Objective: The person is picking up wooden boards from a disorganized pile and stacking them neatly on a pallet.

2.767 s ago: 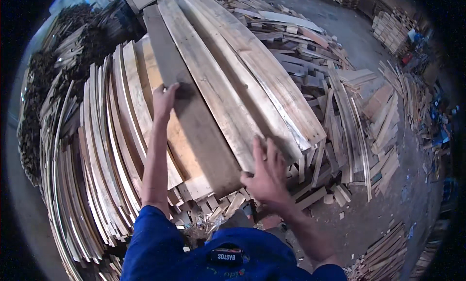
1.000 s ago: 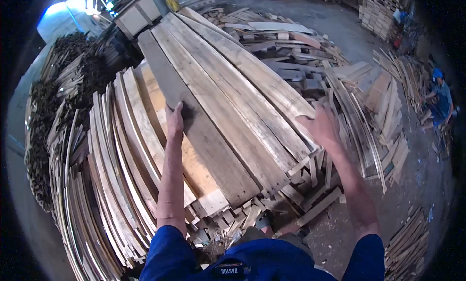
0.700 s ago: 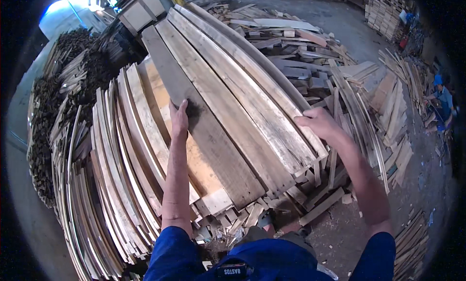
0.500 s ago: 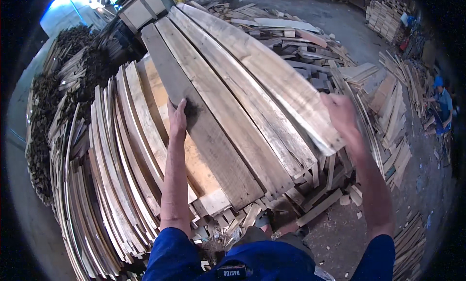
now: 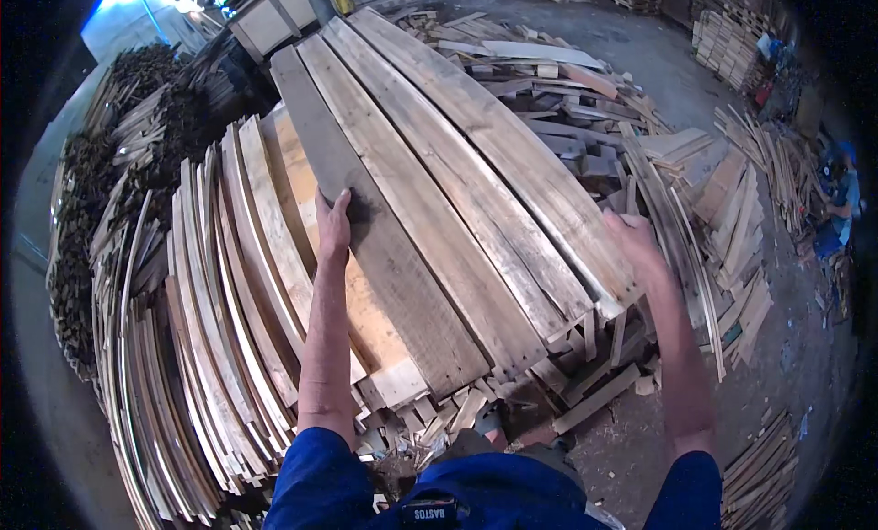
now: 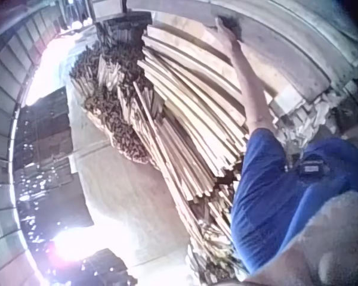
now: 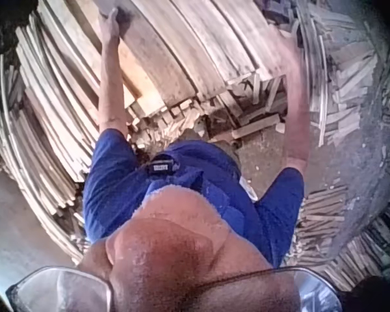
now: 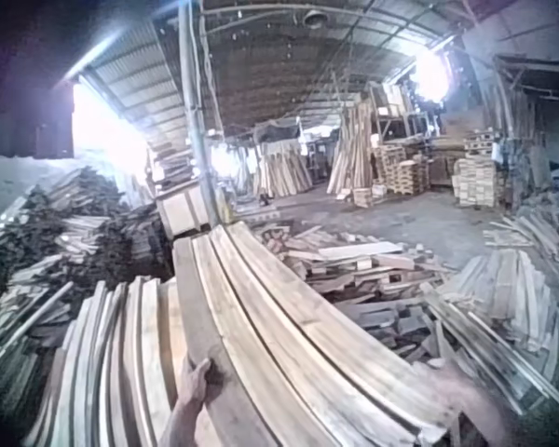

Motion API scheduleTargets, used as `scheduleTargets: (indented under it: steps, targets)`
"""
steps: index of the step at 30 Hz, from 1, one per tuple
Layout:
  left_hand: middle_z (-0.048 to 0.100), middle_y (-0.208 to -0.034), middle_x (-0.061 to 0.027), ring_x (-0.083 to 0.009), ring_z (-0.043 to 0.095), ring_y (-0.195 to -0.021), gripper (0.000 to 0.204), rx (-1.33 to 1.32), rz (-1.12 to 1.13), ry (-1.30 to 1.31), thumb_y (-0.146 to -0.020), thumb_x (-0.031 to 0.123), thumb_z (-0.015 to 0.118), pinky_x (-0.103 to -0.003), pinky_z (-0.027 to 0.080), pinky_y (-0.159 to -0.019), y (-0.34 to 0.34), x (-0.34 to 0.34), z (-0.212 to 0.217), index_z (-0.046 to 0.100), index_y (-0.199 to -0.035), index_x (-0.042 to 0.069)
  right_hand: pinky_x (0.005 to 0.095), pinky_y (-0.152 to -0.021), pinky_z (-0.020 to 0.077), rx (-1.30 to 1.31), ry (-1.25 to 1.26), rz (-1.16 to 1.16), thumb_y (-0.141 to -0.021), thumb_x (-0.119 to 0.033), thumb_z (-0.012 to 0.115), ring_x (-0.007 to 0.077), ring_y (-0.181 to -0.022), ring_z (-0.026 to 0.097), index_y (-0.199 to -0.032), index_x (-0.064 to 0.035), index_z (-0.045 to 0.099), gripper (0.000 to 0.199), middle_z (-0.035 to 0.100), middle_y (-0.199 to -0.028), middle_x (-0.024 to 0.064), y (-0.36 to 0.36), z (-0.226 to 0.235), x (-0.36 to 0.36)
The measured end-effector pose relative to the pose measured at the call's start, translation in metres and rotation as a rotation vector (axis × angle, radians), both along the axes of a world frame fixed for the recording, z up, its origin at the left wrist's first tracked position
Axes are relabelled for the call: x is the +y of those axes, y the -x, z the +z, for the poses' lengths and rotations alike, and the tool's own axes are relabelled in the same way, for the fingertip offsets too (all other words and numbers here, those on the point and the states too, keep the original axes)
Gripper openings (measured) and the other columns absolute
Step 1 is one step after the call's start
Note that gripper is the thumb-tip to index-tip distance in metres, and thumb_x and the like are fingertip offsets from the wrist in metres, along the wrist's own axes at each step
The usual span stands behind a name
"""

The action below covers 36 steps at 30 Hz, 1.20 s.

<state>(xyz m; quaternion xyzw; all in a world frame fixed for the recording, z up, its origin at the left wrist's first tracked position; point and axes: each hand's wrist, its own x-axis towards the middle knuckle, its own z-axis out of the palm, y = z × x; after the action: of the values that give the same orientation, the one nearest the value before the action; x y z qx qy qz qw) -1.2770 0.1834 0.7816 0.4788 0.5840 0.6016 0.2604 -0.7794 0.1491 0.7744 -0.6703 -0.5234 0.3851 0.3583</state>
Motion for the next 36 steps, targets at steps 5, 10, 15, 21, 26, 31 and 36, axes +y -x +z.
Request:
scheduleTargets:
  steps: [5,10,15,21,26,31,36]
  targets:
    - [0.047,-0.132,-0.0162,-0.0248,0.045,-0.122,0.061,-0.008,-0.019,0.012,-0.088,0.017,0.057,-0.034,0.033,-0.104,0.011,-0.002,-0.008,0.032,-0.14,-0.002,0.0277,-0.062,0.0456,0.234,0.073,0.108,-0.091,-0.037,0.06,0.0112,-0.068,0.058,-0.092,-0.0006,0.069,0.037,0.066,-0.079,0.0036,0.009,0.04,0.011]
    - [0.047,-0.133,-0.0163,-0.0249,0.045,-0.122,0.062,-0.039,-0.047,0.008,-0.088,0.019,0.058,-0.034,0.033,-0.104,0.011,-0.006,-0.014,0.032,-0.14,-0.002,0.0318,-0.062,0.046,0.11,0.042,0.085,-0.094,-0.036,0.056,0.014,-0.068,0.061,-0.087,-0.0027,0.067,0.036,0.066,-0.075,0.0007,0.023,0.032,0.037]
    - [0.052,-0.129,-0.0127,-0.0231,0.05,-0.117,0.056,-0.157,-0.061,0.04,-0.088,0.016,0.06,-0.035,0.038,-0.101,0.024,0.002,-0.022,0.039,-0.137,0.0,0.0418,-0.061,0.0419,-0.461,-0.431,0.054,-0.091,-0.036,0.05,0.0357,-0.07,0.06,-0.082,-0.0026,0.058,0.035,0.056,-0.074,0.0234,0.05,-0.013,0.026]
    - [0.06,-0.117,-0.0097,-0.0185,0.059,-0.1,0.045,-0.173,-0.02,0.035,-0.089,0.022,0.062,-0.032,0.048,-0.088,0.029,0.01,-0.013,0.053,-0.125,-0.002,0.0435,-0.072,0.0464,-0.619,-0.444,0.108,-0.09,-0.04,0.053,0.036,-0.079,0.061,-0.095,-0.0089,0.068,0.035,0.063,-0.085,0.0201,0.043,0.0,0.002]
    - [0.06,-0.116,-0.0111,-0.0206,0.06,-0.102,0.051,-0.08,0.017,0.071,-0.085,0.024,0.066,-0.031,0.047,-0.09,0.028,0.026,-0.019,0.052,-0.126,-0.003,0.0423,-0.07,0.0467,-0.448,-0.177,0.143,-0.089,-0.052,0.055,0.0266,-0.078,0.063,-0.096,-0.0077,0.069,0.047,0.064,-0.083,0.0181,0.019,-0.019,0.011]
    - [0.059,-0.119,-0.012,-0.0225,0.058,-0.105,0.055,0.023,0.028,0.096,-0.085,0.027,0.065,-0.032,0.045,-0.093,0.017,0.013,-0.021,0.05,-0.127,-0.004,0.0399,-0.063,0.0456,-0.537,-0.326,0.203,-0.084,-0.06,0.059,0.0214,-0.063,0.059,-0.088,-0.0017,0.068,0.059,0.061,-0.069,0.0141,0.025,-0.006,-0.021]
    - [0.059,-0.12,-0.0128,-0.0226,0.057,-0.106,0.055,-0.074,0.022,0.106,-0.085,0.028,0.066,-0.032,0.045,-0.093,0.021,0.005,-0.018,0.051,-0.126,-0.005,0.0358,-0.058,0.0436,-0.731,-0.306,0.225,-0.077,-0.066,0.064,0.0178,-0.055,0.054,-0.078,-0.0004,0.065,0.065,0.053,-0.059,0.0086,0.011,0.01,-0.002]
